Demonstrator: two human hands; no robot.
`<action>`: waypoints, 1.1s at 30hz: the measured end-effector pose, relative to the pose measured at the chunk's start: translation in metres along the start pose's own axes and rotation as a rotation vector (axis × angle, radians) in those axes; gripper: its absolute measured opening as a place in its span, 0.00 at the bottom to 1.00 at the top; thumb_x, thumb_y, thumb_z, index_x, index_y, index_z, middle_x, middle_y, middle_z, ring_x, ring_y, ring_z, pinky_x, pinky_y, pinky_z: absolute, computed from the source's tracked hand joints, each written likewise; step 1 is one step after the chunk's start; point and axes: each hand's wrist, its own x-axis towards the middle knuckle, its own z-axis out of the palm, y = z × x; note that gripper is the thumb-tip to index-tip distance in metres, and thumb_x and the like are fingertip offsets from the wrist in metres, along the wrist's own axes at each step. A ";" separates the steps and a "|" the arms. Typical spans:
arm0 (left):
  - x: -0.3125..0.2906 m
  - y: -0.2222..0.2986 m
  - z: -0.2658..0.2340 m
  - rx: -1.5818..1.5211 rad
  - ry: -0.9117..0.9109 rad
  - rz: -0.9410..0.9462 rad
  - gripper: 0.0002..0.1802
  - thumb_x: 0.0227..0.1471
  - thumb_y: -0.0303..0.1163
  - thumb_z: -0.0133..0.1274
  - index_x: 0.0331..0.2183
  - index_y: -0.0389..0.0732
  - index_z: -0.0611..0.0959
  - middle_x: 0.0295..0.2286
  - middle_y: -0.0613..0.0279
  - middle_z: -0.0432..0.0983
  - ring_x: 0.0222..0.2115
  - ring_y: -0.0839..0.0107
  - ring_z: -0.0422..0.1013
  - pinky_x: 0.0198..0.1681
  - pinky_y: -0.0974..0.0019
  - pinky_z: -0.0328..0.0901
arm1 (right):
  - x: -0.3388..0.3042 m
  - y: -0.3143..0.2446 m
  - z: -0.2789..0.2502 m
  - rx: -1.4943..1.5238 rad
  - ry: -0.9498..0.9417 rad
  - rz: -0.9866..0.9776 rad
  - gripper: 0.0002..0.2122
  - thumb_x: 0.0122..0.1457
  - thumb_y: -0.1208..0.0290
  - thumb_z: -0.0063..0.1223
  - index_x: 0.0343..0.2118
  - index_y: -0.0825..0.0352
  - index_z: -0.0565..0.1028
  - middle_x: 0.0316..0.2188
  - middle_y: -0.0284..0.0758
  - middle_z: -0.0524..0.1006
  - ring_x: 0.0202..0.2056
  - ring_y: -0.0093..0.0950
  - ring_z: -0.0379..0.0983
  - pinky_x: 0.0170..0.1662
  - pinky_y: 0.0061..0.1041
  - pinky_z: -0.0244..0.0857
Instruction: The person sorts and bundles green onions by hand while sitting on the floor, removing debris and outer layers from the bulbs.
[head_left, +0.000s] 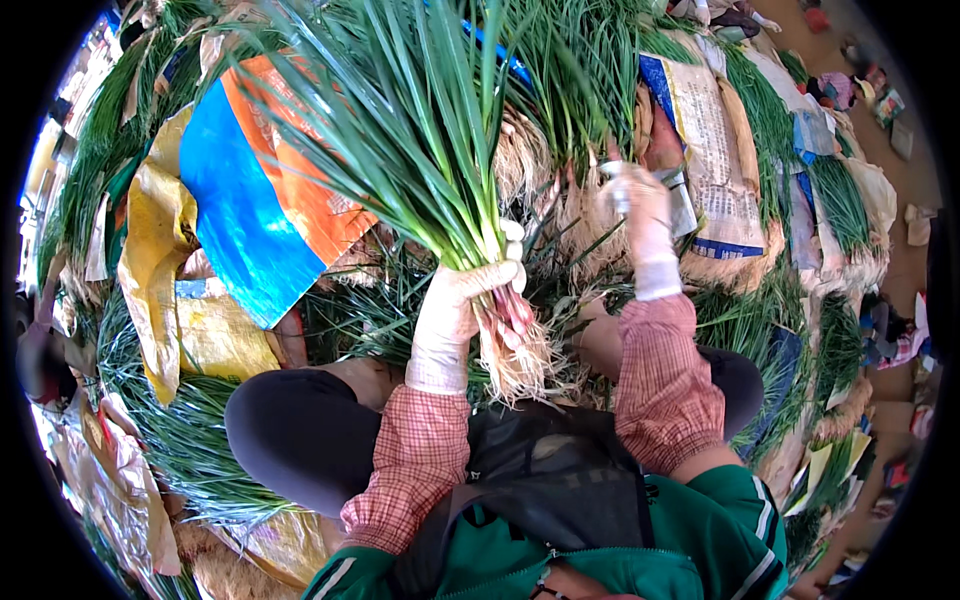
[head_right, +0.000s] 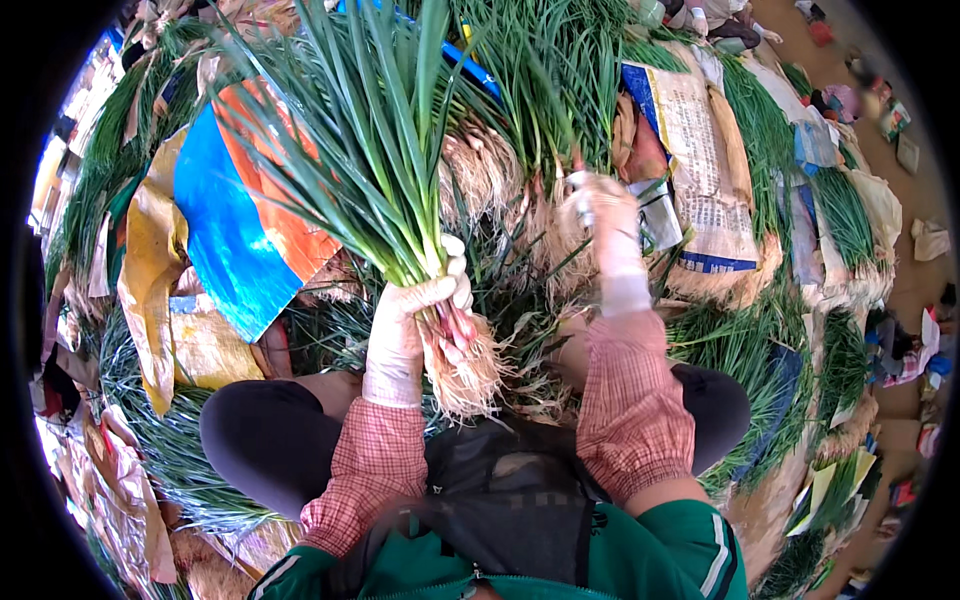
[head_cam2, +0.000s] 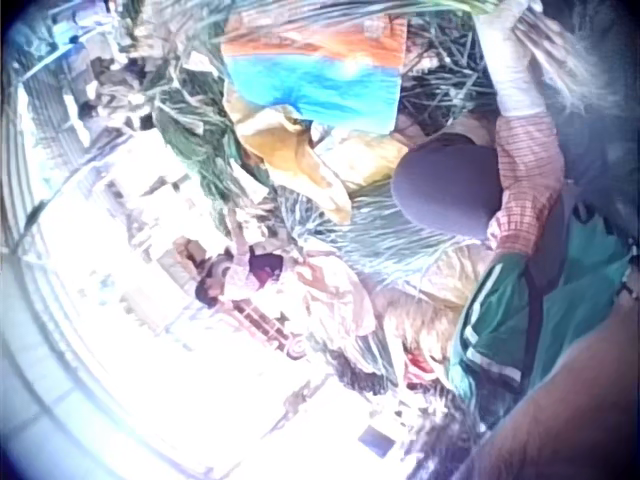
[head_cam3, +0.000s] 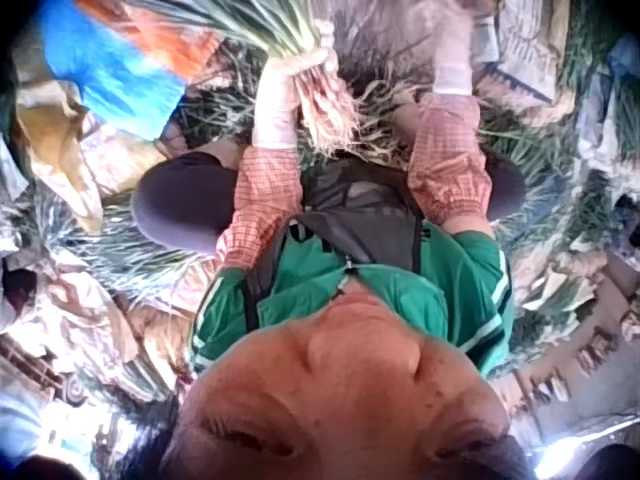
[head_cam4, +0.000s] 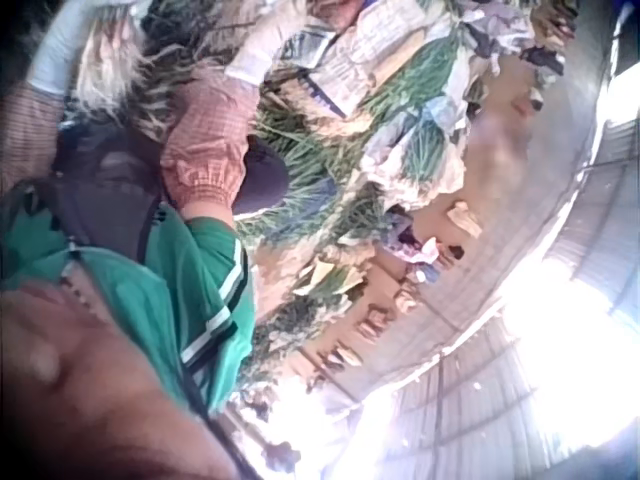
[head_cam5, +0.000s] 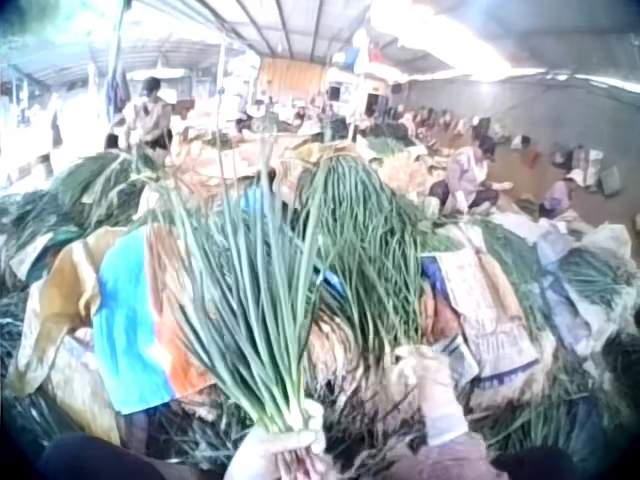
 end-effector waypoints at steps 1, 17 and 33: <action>0.002 -0.002 -0.001 0.005 0.038 -0.030 0.24 0.41 0.27 0.61 0.43 0.36 0.72 0.28 0.63 0.70 0.25 0.71 0.69 0.29 0.66 0.70 | -0.016 -0.026 -0.006 0.301 0.023 0.089 0.09 0.59 0.71 0.47 0.41 0.58 0.77 0.18 0.29 0.73 0.18 0.16 0.67 0.21 0.14 0.59; 0.024 -0.050 -0.023 0.020 0.159 -0.123 0.13 0.46 0.21 0.54 0.38 0.33 0.74 0.29 0.50 0.76 0.28 0.61 0.75 0.37 0.60 0.72 | -0.088 -0.071 0.093 0.045 -0.225 0.323 0.16 0.64 0.62 0.41 0.41 0.72 0.73 0.30 0.34 0.76 0.31 0.22 0.71 0.35 0.20 0.66; 0.022 -0.045 -0.033 -0.219 -0.034 -0.143 0.33 0.46 0.28 0.53 0.54 0.30 0.63 0.49 0.49 0.68 0.33 0.70 0.70 0.32 0.73 0.70 | 0.009 0.003 0.054 -0.674 0.054 0.081 0.16 0.58 0.59 0.45 0.36 0.69 0.76 0.28 0.43 0.78 0.29 0.36 0.76 0.36 0.31 0.69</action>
